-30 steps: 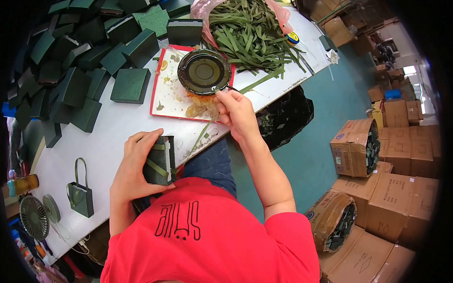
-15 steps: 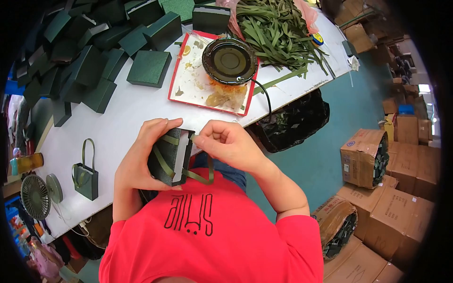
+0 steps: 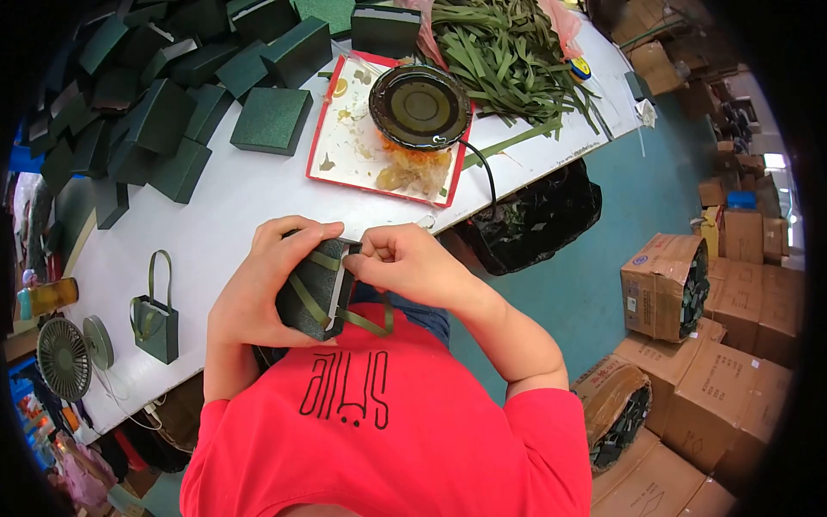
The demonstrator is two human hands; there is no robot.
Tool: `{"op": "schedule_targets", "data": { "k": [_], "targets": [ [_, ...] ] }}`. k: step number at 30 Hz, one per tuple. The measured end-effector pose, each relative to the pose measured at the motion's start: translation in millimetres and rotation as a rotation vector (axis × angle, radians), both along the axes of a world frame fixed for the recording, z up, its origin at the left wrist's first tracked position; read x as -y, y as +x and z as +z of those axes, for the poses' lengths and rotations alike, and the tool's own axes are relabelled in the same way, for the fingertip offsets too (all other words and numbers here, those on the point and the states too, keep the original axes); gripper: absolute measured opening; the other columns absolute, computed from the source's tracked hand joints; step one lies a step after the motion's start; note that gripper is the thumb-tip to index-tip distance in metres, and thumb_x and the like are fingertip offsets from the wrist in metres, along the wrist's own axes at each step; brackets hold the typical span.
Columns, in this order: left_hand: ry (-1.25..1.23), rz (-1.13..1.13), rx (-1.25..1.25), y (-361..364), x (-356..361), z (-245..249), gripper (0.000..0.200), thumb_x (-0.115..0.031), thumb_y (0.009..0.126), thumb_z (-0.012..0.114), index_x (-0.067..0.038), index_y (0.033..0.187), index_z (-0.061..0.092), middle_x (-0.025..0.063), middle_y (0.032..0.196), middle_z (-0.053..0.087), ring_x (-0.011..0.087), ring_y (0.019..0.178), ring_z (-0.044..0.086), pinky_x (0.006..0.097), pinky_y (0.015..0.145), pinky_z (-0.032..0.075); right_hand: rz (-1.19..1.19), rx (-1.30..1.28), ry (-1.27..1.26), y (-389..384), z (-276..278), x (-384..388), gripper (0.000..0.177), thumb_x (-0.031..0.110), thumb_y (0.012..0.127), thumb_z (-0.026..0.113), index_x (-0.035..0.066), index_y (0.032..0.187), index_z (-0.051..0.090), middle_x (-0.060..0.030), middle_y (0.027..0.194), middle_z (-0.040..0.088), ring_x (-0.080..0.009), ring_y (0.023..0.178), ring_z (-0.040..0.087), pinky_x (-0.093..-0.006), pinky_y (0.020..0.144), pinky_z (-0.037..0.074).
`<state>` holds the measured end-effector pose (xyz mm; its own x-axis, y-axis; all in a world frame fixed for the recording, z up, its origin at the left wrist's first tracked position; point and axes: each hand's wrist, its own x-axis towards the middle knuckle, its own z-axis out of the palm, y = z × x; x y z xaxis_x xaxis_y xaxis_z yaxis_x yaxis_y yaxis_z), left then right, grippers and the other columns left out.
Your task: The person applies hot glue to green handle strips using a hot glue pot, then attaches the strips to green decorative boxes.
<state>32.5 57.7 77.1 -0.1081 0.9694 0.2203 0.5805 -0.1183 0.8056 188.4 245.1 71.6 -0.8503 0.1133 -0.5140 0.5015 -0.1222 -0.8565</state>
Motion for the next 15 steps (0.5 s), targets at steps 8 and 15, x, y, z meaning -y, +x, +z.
{"op": "schedule_targets", "data": {
  "k": [8, 15],
  "targets": [
    [-0.067, -0.017, -0.110, 3.5, -3.7, -1.4, 0.093, -0.023, 0.057, 0.086, -0.010, 0.142, 0.047, 0.0093, 0.137, 0.055, 0.0343, 0.124, 0.047, 0.0459, 0.104, 0.035, 0.005, -0.041, -0.092, 1.6, -15.0, -2.3, 0.020, 0.014, 0.094, 0.063, 0.000, 0.079, 0.064, -0.0005, 0.069, 0.063, -0.0051, 0.065, 0.059, -0.0226, 0.059, 0.046],
    [-0.016, 0.079, 0.029, -2.0, 4.9, -13.1, 0.110, -0.022, 0.046, 0.094, -0.006, 0.143, 0.042, 0.0100, 0.141, 0.054, 0.0351, 0.126, 0.045, 0.0433, 0.106, 0.038, -0.839, -0.414, -0.158, 9.2, -27.4, -5.5, 0.018, 0.017, 0.098, 0.061, 0.002, 0.106, 0.068, -0.0031, 0.093, 0.071, -0.0004, 0.055, 0.039, -0.0195, 0.050, 0.033]
  ]
}}
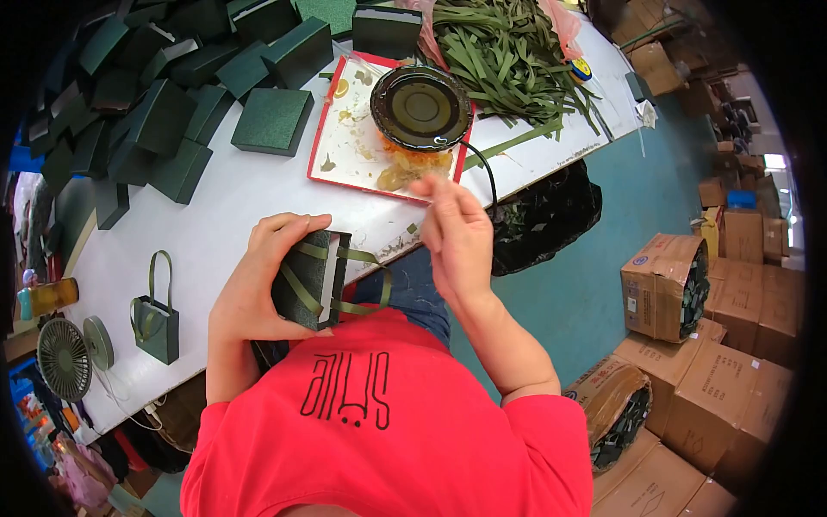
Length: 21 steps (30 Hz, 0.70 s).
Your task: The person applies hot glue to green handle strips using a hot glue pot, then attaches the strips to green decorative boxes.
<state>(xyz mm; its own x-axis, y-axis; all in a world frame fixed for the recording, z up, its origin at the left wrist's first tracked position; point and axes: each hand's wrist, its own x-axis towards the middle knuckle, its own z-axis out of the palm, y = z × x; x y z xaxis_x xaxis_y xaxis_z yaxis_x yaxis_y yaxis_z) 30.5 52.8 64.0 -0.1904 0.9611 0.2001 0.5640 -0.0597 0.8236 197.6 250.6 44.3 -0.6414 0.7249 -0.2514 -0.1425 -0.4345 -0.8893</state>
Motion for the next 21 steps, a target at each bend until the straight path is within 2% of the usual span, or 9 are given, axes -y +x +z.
{"op": "schedule_targets", "data": {
  "k": [1, 2, 6, 7, 9, 12, 15, 18, 21],
  "targets": [
    [0.028, -0.003, -0.004, -0.3, -0.1, -1.1, 0.112, -0.023, 0.046, 0.094, -0.006, 0.143, 0.041, 0.0099, 0.142, 0.053, 0.0348, 0.126, 0.044, 0.0433, 0.106, 0.038, -0.160, -0.100, -0.026, -2.5, -0.8, 1.4, 0.019, 0.018, 0.098, 0.061, 0.003, 0.107, 0.068, -0.0021, 0.093, 0.070, -0.0004, 0.055, 0.039, -0.0198, 0.050, 0.033],
    [0.040, 0.002, 0.006, -0.1, -0.3, -1.4, 0.109, -0.024, 0.048, 0.093, -0.008, 0.144, 0.042, 0.0101, 0.140, 0.054, 0.0351, 0.126, 0.044, 0.0438, 0.105, 0.037, -0.209, -0.082, -0.032, -2.2, -0.7, 3.0, 0.015, 0.015, 0.097, 0.065, 0.003, 0.105, 0.069, 0.0014, 0.084, 0.067, -0.0003, 0.057, 0.042, -0.0189, 0.051, 0.034],
    [-0.004, 0.011, 0.009, 0.6, -2.0, 5.1, 0.103, -0.026, 0.054, 0.090, -0.010, 0.144, 0.044, 0.0098, 0.136, 0.054, 0.0353, 0.127, 0.044, 0.0448, 0.105, 0.036, 0.040, 0.229, 0.214, 5.3, 2.8, 18.1, 0.014, 0.008, 0.091, 0.072, 0.001, 0.102, 0.068, 0.0025, 0.081, 0.064, -0.0015, 0.063, 0.049, -0.0166, 0.057, 0.039],
    [-0.038, 0.012, 0.000, 0.7, -2.4, 7.4, 0.102, -0.026, 0.055, 0.090, -0.010, 0.144, 0.044, 0.0095, 0.136, 0.054, 0.0352, 0.127, 0.044, 0.0448, 0.105, 0.036, 0.080, 0.190, 0.248, 4.8, -0.1, 24.0, 0.012, 0.009, 0.089, 0.072, 0.002, 0.099, 0.068, 0.0037, 0.078, 0.061, -0.0014, 0.064, 0.048, -0.0181, 0.058, 0.039],
    [-0.042, 0.014, -0.042, 2.7, -3.9, 7.5, 0.104, -0.024, 0.050, 0.092, -0.008, 0.142, 0.047, 0.0086, 0.136, 0.054, 0.0346, 0.125, 0.045, 0.0438, 0.105, 0.037, 0.314, 0.246, 0.463, 3.5, -2.0, 25.3, 0.011, 0.011, 0.090, 0.071, 0.002, 0.093, 0.067, 0.0034, 0.075, 0.059, -0.0016, 0.065, 0.048, -0.0200, 0.058, 0.039],
    [-0.066, -0.014, -0.087, 6.2, -7.3, 11.7, 0.104, -0.022, 0.049, 0.092, -0.008, 0.142, 0.047, 0.0083, 0.138, 0.054, 0.0340, 0.125, 0.045, 0.0436, 0.105, 0.036, 0.550, 0.406, 0.483, -1.2, 4.4, 27.0, 0.014, 0.014, 0.090, 0.069, 0.002, 0.088, 0.065, 0.0022, 0.071, 0.056, -0.0025, 0.064, 0.048, -0.0216, 0.057, 0.039],
    [-0.013, -0.052, -0.170, 7.5, -9.9, 7.2, 0.104, -0.022, 0.050, 0.091, -0.010, 0.143, 0.045, 0.0082, 0.140, 0.053, 0.0341, 0.125, 0.045, 0.0442, 0.106, 0.036, 0.544, 0.324, 0.442, -2.8, -11.2, 25.0, 0.019, 0.017, 0.092, 0.066, 0.001, 0.084, 0.063, 0.0003, 0.069, 0.057, -0.0039, 0.061, 0.049, -0.0219, 0.056, 0.039],
    [0.001, -0.050, -0.200, 7.9, -9.6, 5.6, 0.105, -0.022, 0.051, 0.091, -0.010, 0.144, 0.043, 0.0077, 0.142, 0.053, 0.0341, 0.126, 0.045, 0.0450, 0.106, 0.036, 0.579, 0.337, 0.254, -4.1, 1.3, 22.5, 0.019, 0.017, 0.094, 0.062, 0.000, 0.088, 0.067, 0.0007, 0.069, 0.059, -0.0046, 0.059, 0.050, -0.0225, 0.055, 0.040],
    [-0.016, -0.001, -0.179, 5.7, -7.4, 3.2, 0.106, -0.022, 0.051, 0.092, -0.009, 0.144, 0.042, 0.0074, 0.142, 0.053, 0.0343, 0.125, 0.045, 0.0451, 0.106, 0.035, 0.453, 0.301, 0.084, 5.1, 9.6, 18.7, 0.022, 0.017, 0.097, 0.058, -0.001, 0.098, 0.071, 0.0015, 0.070, 0.061, -0.0045, 0.060, 0.052, -0.0219, 0.055, 0.041]
  ]
}}
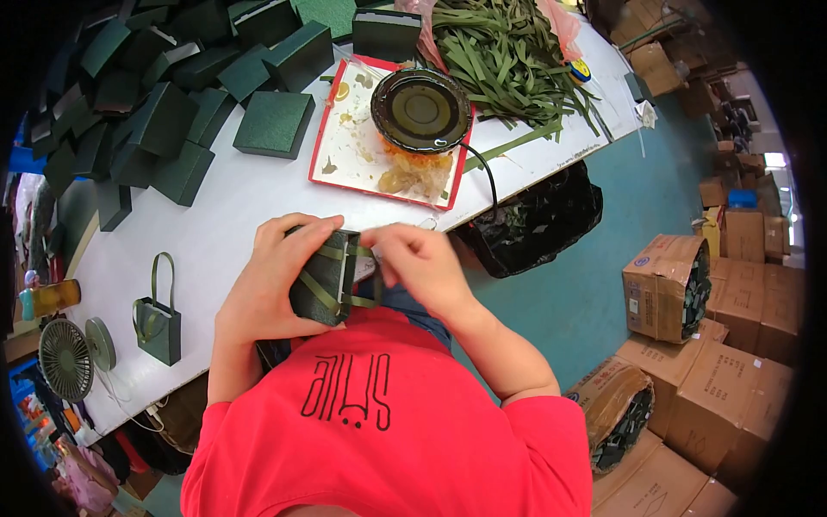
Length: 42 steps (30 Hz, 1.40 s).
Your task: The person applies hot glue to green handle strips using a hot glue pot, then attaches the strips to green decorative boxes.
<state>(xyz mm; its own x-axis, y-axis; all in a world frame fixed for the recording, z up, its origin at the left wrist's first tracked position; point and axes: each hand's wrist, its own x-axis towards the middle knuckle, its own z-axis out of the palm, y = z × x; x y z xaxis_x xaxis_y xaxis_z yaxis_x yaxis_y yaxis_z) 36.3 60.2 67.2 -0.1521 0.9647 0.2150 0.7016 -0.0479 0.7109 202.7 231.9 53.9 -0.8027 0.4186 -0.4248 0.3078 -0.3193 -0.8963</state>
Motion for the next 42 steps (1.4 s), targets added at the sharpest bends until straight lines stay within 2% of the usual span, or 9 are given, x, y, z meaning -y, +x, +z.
{"op": "schedule_targets", "data": {
  "k": [4, 13, 19, 26, 30, 33, 36, 40, 42],
  "targets": [
    [-0.025, 0.045, 0.060, -3.6, 5.6, 1.0, 0.107, -0.022, 0.051, 0.093, -0.007, 0.144, 0.042, 0.0082, 0.142, 0.053, 0.0344, 0.126, 0.045, 0.0446, 0.106, 0.035, -0.448, -0.200, 0.080, 2.5, -6.1, -10.6, 0.021, 0.014, 0.097, 0.063, -0.003, 0.108, 0.071, -0.0017, 0.087, 0.069, -0.0029, 0.059, 0.049, -0.0192, 0.053, 0.038],
    [-0.024, 0.180, 0.057, -10.2, 24.0, 10.2, 0.101, -0.019, 0.051, 0.092, -0.005, 0.141, 0.047, 0.0124, 0.144, 0.050, 0.0368, 0.127, 0.045, 0.0437, 0.107, 0.035, -0.380, -0.186, 0.113, 2.5, -13.1, -1.8, 0.011, 0.005, 0.090, 0.071, 0.000, 0.099, 0.069, 0.0019, 0.076, 0.063, -0.0021, 0.060, 0.049, -0.0180, 0.053, 0.038],
    [-0.111, 0.821, -0.220, -29.0, 115.8, 14.8, 0.100, -0.016, 0.051, 0.089, -0.007, 0.142, 0.048, 0.0145, 0.141, 0.052, 0.0365, 0.129, 0.046, 0.0455, 0.109, 0.035, -0.464, -0.360, 0.113, 12.0, -20.5, -21.1, 0.012, 0.011, 0.100, 0.057, 0.000, 0.101, 0.063, -0.0034, 0.076, 0.062, -0.0048, 0.054, 0.044, -0.0189, 0.049, 0.033],
    [-0.546, 1.270, -0.453, -34.4, 218.7, 20.0, 0.077, -0.027, 0.075, 0.082, -0.004, 0.141, 0.048, 0.0205, 0.139, 0.051, 0.0386, 0.128, 0.047, 0.0451, 0.108, 0.037, -0.595, -0.314, 0.273, 16.9, -19.2, -60.1, 0.031, 0.020, 0.104, 0.052, -0.003, 0.123, 0.062, -0.0082, 0.091, 0.070, -0.0037, 0.054, 0.043, -0.0193, 0.049, 0.033],
    [-0.834, 1.348, -0.559, -31.4, 218.7, 16.7, 0.074, -0.031, 0.077, 0.080, -0.005, 0.140, 0.050, 0.0185, 0.147, 0.046, 0.0383, 0.136, 0.040, 0.0474, 0.111, 0.034, -0.729, -0.242, 0.339, 19.6, -24.8, -89.7, 0.023, 0.011, 0.095, 0.067, -0.003, 0.113, 0.068, -0.0086, 0.092, 0.073, -0.0029, 0.057, 0.047, -0.0176, 0.050, 0.034],
    [-0.555, 1.209, -0.762, -49.9, 186.6, 13.5, 0.066, -0.027, 0.081, 0.076, -0.007, 0.138, 0.052, 0.0157, 0.150, 0.043, 0.0368, 0.139, 0.037, 0.0476, 0.113, 0.031, -0.755, -0.093, 0.503, 22.8, -29.8, -114.7, 0.019, 0.014, 0.093, 0.070, 0.000, 0.105, 0.070, -0.0049, 0.082, 0.070, -0.0030, 0.058, 0.051, -0.0174, 0.052, 0.036],
    [-0.223, 1.000, -0.483, -68.4, 128.1, 7.5, 0.059, -0.023, 0.083, 0.074, -0.007, 0.136, 0.053, 0.0155, 0.151, 0.042, 0.0369, 0.140, 0.037, 0.0465, 0.114, 0.029, -0.651, 0.072, 0.694, 31.0, -52.0, -152.8, 0.016, 0.012, 0.093, 0.069, 0.001, 0.103, 0.070, -0.0044, 0.079, 0.068, -0.0070, 0.060, 0.054, -0.0220, 0.055, 0.041],
    [-0.184, 0.860, -0.282, -104.3, 70.1, -22.1, 0.060, -0.024, 0.086, 0.071, -0.009, 0.140, 0.050, 0.0160, 0.154, 0.038, 0.0357, 0.143, 0.033, 0.0444, 0.116, 0.028, -0.474, -0.059, 1.224, 14.4, -43.1, -156.7, 0.015, 0.008, 0.091, 0.067, 0.001, 0.103, 0.069, -0.0078, 0.088, 0.067, -0.0148, 0.066, 0.057, -0.0287, 0.063, 0.047],
    [-0.177, 0.845, -0.286, -115.5, 49.1, -31.1, 0.061, -0.025, 0.088, 0.070, -0.010, 0.143, 0.047, 0.0163, 0.155, 0.036, 0.0354, 0.145, 0.030, 0.0443, 0.117, 0.027, -0.276, 0.039, 1.220, 17.6, -34.7, -158.2, 0.019, 0.004, 0.087, 0.066, 0.002, 0.105, 0.069, -0.0099, 0.094, 0.067, -0.0216, 0.080, 0.061, -0.0317, 0.073, 0.050]
  ]
}}
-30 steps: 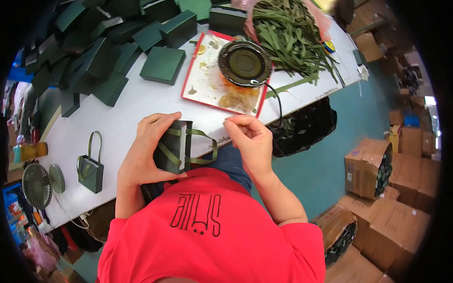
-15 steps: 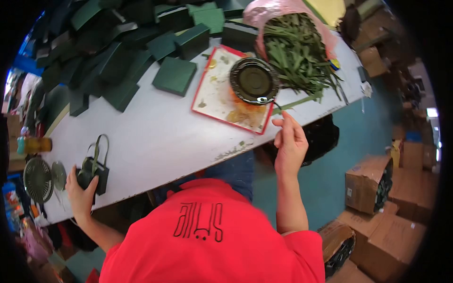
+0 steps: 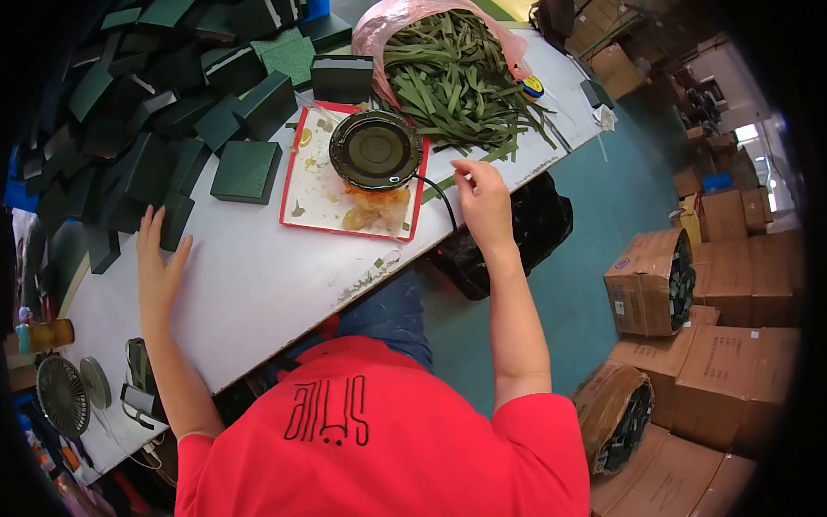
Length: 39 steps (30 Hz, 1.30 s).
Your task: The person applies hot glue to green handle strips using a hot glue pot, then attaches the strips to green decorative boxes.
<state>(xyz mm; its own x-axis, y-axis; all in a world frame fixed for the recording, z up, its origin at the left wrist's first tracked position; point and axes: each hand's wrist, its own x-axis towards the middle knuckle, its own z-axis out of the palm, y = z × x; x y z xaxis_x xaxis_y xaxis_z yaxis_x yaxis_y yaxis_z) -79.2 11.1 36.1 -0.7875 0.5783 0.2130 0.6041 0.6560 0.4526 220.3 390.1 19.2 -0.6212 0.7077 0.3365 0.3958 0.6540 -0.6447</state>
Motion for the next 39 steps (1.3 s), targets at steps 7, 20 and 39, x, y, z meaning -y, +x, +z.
{"op": "schedule_targets", "data": {
  "k": [7, 20, 39],
  "targets": [
    [-0.137, 0.000, -0.205, -10.2, -1.5, -30.7, 0.065, -0.031, 0.085, 0.071, -0.010, 0.142, 0.047, 0.0160, 0.150, 0.040, 0.0376, 0.141, 0.031, 0.0494, 0.114, 0.028, 0.211, 0.201, 0.061, 6.3, -10.9, -10.0, 0.015, 0.004, 0.084, 0.067, 0.002, 0.099, 0.068, -0.0121, 0.095, 0.065, -0.0308, 0.097, 0.060, -0.0383, 0.085, 0.048],
    [-0.064, -0.293, -0.024, 59.6, 0.3, 9.9, 0.058, -0.018, 0.070, 0.076, -0.011, 0.126, 0.061, 0.0145, 0.133, 0.049, 0.0369, 0.127, 0.043, 0.0457, 0.108, 0.033, -0.085, -0.071, -0.017, -1.7, -32.3, -23.0, 0.014, 0.010, 0.093, 0.063, -0.002, 0.099, 0.066, -0.0154, 0.088, 0.066, -0.0250, 0.074, 0.063, -0.0341, 0.069, 0.050],
    [0.017, -0.080, -0.021, 70.4, 6.2, -12.6, 0.065, -0.012, 0.076, 0.073, -0.007, 0.135, 0.047, 0.0185, 0.150, 0.036, 0.0392, 0.139, 0.031, 0.0473, 0.113, 0.030, -0.193, -0.523, -0.050, -63.4, 57.6, -115.6, 0.022, 0.015, 0.087, 0.074, -0.002, 0.102, 0.073, -0.0058, 0.086, 0.073, -0.0101, 0.076, 0.064, -0.0245, 0.072, 0.050]
  ]
}}
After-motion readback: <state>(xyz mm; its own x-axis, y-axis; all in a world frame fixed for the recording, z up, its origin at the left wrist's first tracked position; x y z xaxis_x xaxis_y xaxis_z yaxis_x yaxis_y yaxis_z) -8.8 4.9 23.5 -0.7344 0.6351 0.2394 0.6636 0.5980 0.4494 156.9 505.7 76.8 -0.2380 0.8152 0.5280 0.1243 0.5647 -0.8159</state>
